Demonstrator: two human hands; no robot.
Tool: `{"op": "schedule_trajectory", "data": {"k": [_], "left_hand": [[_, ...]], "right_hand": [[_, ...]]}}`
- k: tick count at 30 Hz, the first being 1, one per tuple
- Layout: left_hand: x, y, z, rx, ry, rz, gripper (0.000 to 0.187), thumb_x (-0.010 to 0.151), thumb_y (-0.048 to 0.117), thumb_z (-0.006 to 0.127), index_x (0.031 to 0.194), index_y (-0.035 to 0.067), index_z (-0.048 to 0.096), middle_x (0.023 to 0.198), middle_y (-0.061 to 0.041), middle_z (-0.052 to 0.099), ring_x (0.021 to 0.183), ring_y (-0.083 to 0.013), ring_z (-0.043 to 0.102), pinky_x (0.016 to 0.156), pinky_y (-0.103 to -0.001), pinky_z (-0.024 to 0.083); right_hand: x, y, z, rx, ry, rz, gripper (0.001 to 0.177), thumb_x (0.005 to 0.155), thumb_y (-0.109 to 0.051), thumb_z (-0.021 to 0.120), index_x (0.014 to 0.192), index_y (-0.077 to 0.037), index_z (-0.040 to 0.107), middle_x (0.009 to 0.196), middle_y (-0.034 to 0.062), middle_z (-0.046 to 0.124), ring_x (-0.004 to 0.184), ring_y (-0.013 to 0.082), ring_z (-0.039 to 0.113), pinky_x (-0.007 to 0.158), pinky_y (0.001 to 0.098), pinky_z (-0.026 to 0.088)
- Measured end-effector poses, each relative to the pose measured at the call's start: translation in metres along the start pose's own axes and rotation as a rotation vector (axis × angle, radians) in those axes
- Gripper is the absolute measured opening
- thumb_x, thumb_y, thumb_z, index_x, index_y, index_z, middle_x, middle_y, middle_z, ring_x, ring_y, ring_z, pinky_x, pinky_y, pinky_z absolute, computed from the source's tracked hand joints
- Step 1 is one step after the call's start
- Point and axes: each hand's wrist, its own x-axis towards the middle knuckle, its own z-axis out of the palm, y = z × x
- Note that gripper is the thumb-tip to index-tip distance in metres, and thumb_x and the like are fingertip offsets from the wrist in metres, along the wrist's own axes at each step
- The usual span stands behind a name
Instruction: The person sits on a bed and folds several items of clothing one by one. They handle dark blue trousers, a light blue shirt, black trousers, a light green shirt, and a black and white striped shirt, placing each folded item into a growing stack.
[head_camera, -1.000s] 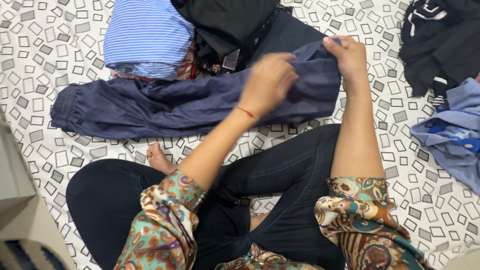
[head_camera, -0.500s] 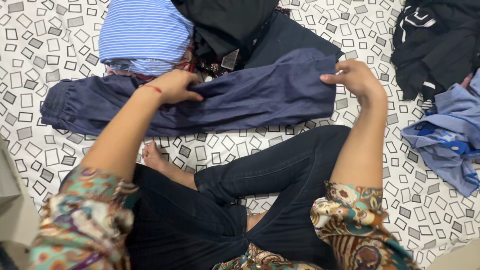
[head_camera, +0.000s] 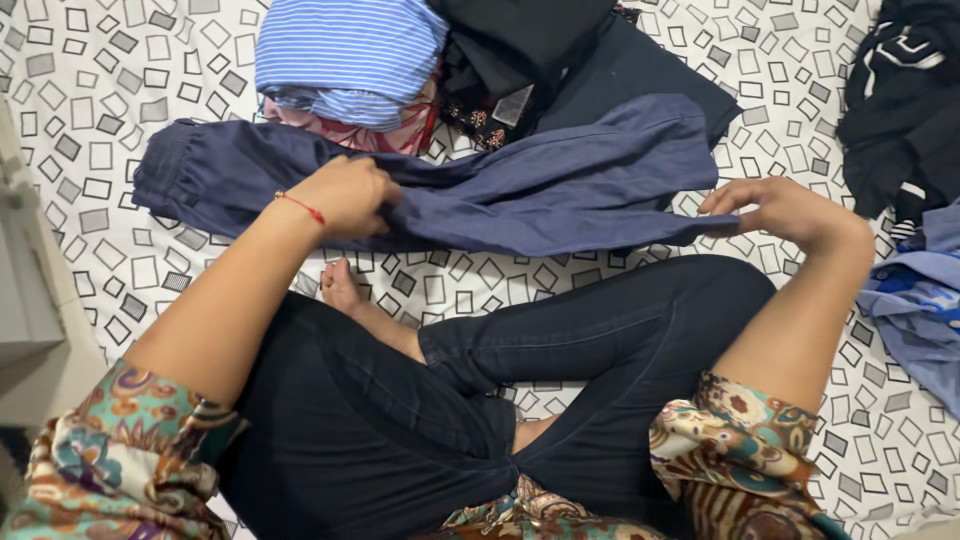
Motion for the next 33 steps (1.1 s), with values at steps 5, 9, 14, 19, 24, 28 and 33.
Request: {"op": "schedule_trajectory", "data": {"k": [5,9,14,19,24,28,33], "left_hand": [[0.012,-0.019,0.001,0.1,0.093,-0.11,0.043,0.077,0.048,0.08,0.106,0.016,0.075,0.114,-0.005,0.068,0.122,-0.0248,0.053,0.106,-0.053,0.032],[0.016,-0.036,0.006,0.047,0.199,-0.081,0.038,0.083,0.044,0.078,0.103,0.012,0.077,0.115,-0.009,0.067,0.116,-0.0315,0.057,0.1,-0.051,0.041],[0.008,-0.062,0.01,-0.395,0.218,-0.173,0.038,0.077,0.027,0.086,0.105,0.004,0.076,0.106,-0.022,0.066,0.099,-0.0368,0.065,0.088,-0.044,0.052],[0.001,-0.063,0.003,-0.399,0.27,-0.206,0.037,0.073,0.023,0.09,0.098,0.0,0.077,0.092,-0.022,0.069,0.085,-0.0369,0.067,0.078,-0.045,0.052],[0.002,-0.056,-0.003,-0.408,0.28,-0.164,0.041,0.072,0.025,0.089,0.102,0.0,0.076,0.09,-0.02,0.074,0.084,-0.0352,0.07,0.078,-0.042,0.053],[0.002,-0.054,0.001,-0.406,0.213,-0.178,0.045,0.071,0.027,0.088,0.107,0.002,0.076,0.096,-0.019,0.075,0.09,-0.0338,0.071,0.082,-0.042,0.054],[0.003,-0.058,0.01,-0.366,0.164,-0.16,0.046,0.071,0.026,0.087,0.11,0.004,0.076,0.104,-0.016,0.075,0.099,-0.033,0.07,0.088,-0.041,0.053]], "right_hand": [[-0.011,-0.005,0.003,0.187,0.189,0.007,0.031,0.086,-0.005,0.071,0.117,-0.005,0.072,0.113,0.0068,0.073,0.105,0.0156,0.065,0.098,0.0324,0.047],[0.003,-0.004,0.007,0.415,0.208,0.009,0.039,0.089,-0.011,0.07,0.127,-0.007,0.068,0.116,0.0009,0.072,0.104,0.0096,0.063,0.095,0.0284,0.045],[0.016,0.004,0.007,0.386,0.299,0.014,0.022,0.098,-0.015,0.077,0.109,-0.002,0.063,0.098,0.0014,0.064,0.096,0.0156,0.06,0.088,0.0323,0.047],[0.042,-0.007,0.0,0.425,0.456,0.059,0.021,0.09,-0.021,0.075,0.105,-0.011,0.065,0.101,-0.0031,0.066,0.097,0.0104,0.063,0.086,0.0319,0.053],[0.071,-0.017,0.002,0.278,0.54,0.193,0.035,0.083,-0.023,0.085,0.109,-0.01,0.065,0.102,0.0008,0.066,0.09,0.012,0.061,0.077,0.0319,0.05],[0.086,-0.006,0.006,0.203,0.546,0.063,0.043,0.075,-0.018,0.091,0.108,-0.005,0.067,0.097,0.0048,0.064,0.084,0.0155,0.058,0.071,0.0314,0.046],[0.103,0.016,0.003,-0.058,0.579,-0.057,0.043,0.068,-0.021,0.097,0.099,-0.002,0.073,0.09,0.0057,0.063,0.081,0.0171,0.059,0.071,0.0305,0.048]]}}
